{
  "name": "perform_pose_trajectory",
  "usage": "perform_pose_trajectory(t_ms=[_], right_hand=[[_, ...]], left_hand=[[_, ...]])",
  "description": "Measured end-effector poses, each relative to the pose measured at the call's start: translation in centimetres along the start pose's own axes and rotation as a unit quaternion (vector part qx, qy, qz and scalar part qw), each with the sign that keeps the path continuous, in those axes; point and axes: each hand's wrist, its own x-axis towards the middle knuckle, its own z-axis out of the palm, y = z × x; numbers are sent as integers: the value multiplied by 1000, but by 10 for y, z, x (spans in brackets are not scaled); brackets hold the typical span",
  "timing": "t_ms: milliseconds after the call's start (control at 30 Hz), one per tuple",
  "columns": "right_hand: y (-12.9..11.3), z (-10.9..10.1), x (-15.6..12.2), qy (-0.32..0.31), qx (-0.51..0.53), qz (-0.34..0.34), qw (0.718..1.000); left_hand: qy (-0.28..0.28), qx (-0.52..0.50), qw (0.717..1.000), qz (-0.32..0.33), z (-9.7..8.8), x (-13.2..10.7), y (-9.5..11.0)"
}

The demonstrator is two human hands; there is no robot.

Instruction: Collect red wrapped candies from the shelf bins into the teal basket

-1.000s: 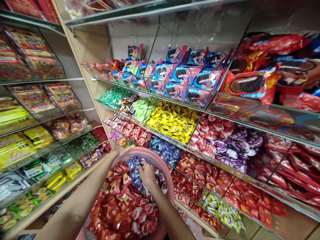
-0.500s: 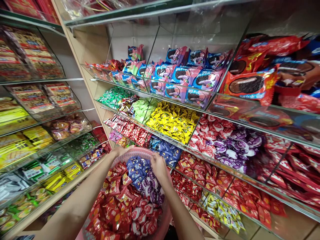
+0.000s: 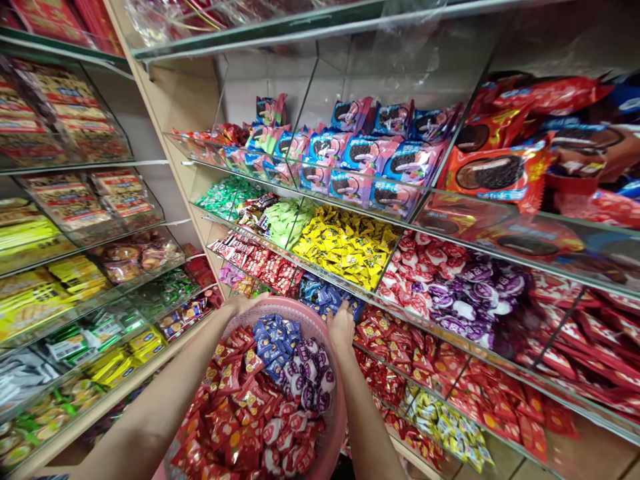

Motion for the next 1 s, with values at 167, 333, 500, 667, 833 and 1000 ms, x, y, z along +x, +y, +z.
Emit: perform_pose_trajectory(t_ms=[167,333,500,667,833,1000], right_hand=[[2,1,0,-3,0,1,1000],[4,1,-3,2,-1,-27,1000],[8,4,0,-3,-17,-48,999],[11,8,0,3,-22,-59,998],[15,10,-2,17,2,-94,995],[18,8,-2,47,58,-116,990]], left_hand=[[-25,-3,1000,4,-4,-4,2],[-45,-6,999,4,-8,-9,5],[-47,-6,999,3,-8,-10,5],[-45,-5,999,-3,-7,-8,5],[-44,-4,999,-5,-6,-8,4],[-43,-2,999,-8,-4,-3,3]])
